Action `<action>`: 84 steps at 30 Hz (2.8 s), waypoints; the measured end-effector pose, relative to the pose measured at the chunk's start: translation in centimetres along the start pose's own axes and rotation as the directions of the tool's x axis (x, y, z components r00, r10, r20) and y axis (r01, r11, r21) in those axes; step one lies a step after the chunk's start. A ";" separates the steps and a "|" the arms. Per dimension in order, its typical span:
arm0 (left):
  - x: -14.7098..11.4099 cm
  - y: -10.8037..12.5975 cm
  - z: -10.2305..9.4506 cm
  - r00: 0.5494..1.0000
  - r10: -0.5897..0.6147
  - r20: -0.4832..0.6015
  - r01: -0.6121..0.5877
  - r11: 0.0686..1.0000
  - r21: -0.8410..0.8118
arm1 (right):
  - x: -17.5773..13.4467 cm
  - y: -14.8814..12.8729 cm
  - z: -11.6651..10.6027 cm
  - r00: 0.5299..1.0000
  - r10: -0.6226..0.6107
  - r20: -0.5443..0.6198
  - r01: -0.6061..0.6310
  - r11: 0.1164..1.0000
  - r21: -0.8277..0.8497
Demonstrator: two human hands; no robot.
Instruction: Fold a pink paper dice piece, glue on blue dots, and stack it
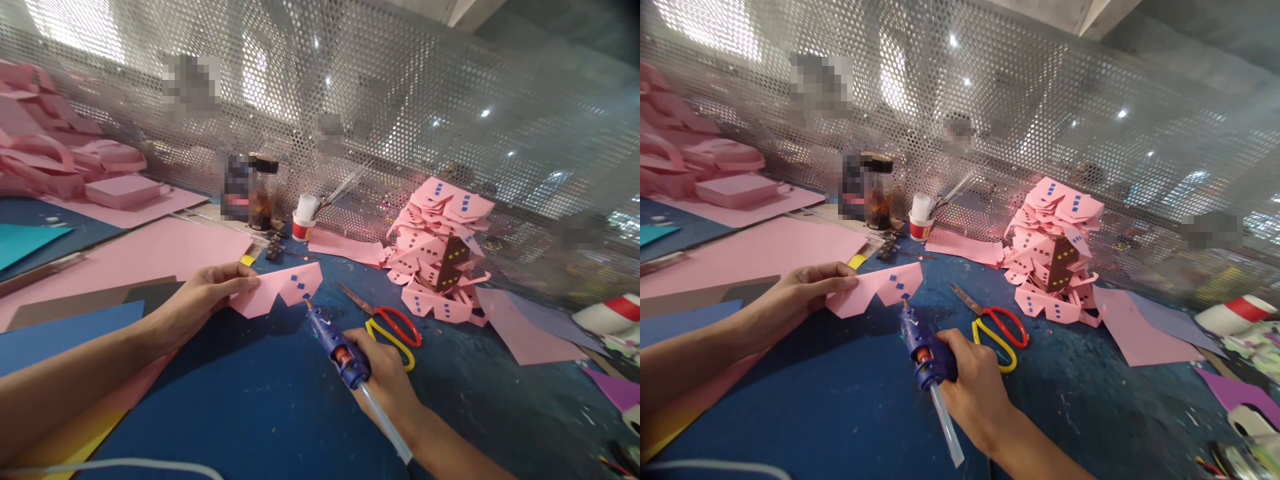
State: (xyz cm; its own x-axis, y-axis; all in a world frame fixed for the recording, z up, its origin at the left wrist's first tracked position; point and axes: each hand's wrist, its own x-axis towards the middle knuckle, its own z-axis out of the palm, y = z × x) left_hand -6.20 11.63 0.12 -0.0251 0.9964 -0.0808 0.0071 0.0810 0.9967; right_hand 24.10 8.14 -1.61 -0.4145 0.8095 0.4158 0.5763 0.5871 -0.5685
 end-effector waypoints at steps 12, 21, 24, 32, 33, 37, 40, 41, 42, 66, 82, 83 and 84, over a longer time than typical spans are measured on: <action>0.0 0.0 0.1 1.000 -0.016 -0.007 0.016 0.999 -0.037 | 0.0 -0.1 0.0 1.000 0.002 0.005 -0.002 1.000 -0.005; 0.0 -0.1 0.0 1.000 -0.028 0.012 0.028 0.998 -0.048 | -0.1 -0.3 -0.2 1.000 0.005 -0.011 -0.005 1.000 -0.001; 0.0 -0.2 0.0 1.000 -0.027 0.005 0.027 0.998 -0.063 | -0.1 -0.5 -0.1 0.995 0.039 -0.089 -0.036 0.999 0.029; -1.7 0.7 1.2 0.998 0.015 0.068 -0.013 1.000 -0.025 | 1.1 -1.0 -0.9 0.904 0.400 -0.150 -0.292 0.835 0.467; -2.0 0.8 1.4 0.997 0.015 0.076 -0.014 1.000 -0.007 | 1.2 -1.1 -1.1 0.898 0.417 -0.143 -0.295 0.810 0.506; -2.8 0.5 2.1 0.993 -0.013 0.114 0.013 1.000 -0.002 | 1.6 -1.3 -1.4 0.892 0.446 -0.078 -0.316 0.736 0.599; -2.8 -0.3 2.3 0.990 -0.056 0.132 0.058 0.998 -0.015 | 1.5 -1.5 -1.4 0.900 0.434 -0.048 -0.313 0.719 0.621; -2.8 -0.4 2.3 0.991 -0.054 0.123 0.056 0.998 -0.009 | 1.5 -1.5 -1.4 0.904 0.424 -0.053 -0.303 0.723 0.621; -2.7 -0.5 2.3 0.994 -0.043 0.105 0.043 0.999 0.000 | 1.4 -1.6 -1.5 0.909 0.413 -0.060 -0.291 0.731 0.617; -1.0 -1.3 0.8 0.992 0.025 -0.124 -0.019 0.999 0.051 | -0.6 -1.2 -0.3 0.982 0.184 0.031 -0.186 0.955 0.231; -1.0 -0.7 1.1 0.991 0.013 -0.133 -0.012 1.000 0.004 | -0.6 -0.9 0.0 0.979 0.203 0.025 -0.204 0.959 0.198; -1.0 -0.6 1.2 0.991 0.013 -0.131 -0.013 1.000 0.001 | -0.6 -0.9 0.0 0.979 0.203 0.024 -0.204 0.959 0.196; -1.0 -0.6 1.2 0.991 0.014 -0.132 -0.015 1.000 -0.003 | -0.7 -0.9 0.0 0.979 0.204 0.024 -0.205 0.959 0.196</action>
State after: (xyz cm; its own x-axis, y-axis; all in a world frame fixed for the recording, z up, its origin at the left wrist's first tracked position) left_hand -5.01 10.61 -0.44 -0.1564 0.9856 -0.0649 0.0049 0.0665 0.9978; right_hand 23.82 7.08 -1.38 -0.3053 0.9121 0.2736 0.4991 0.3980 -0.7697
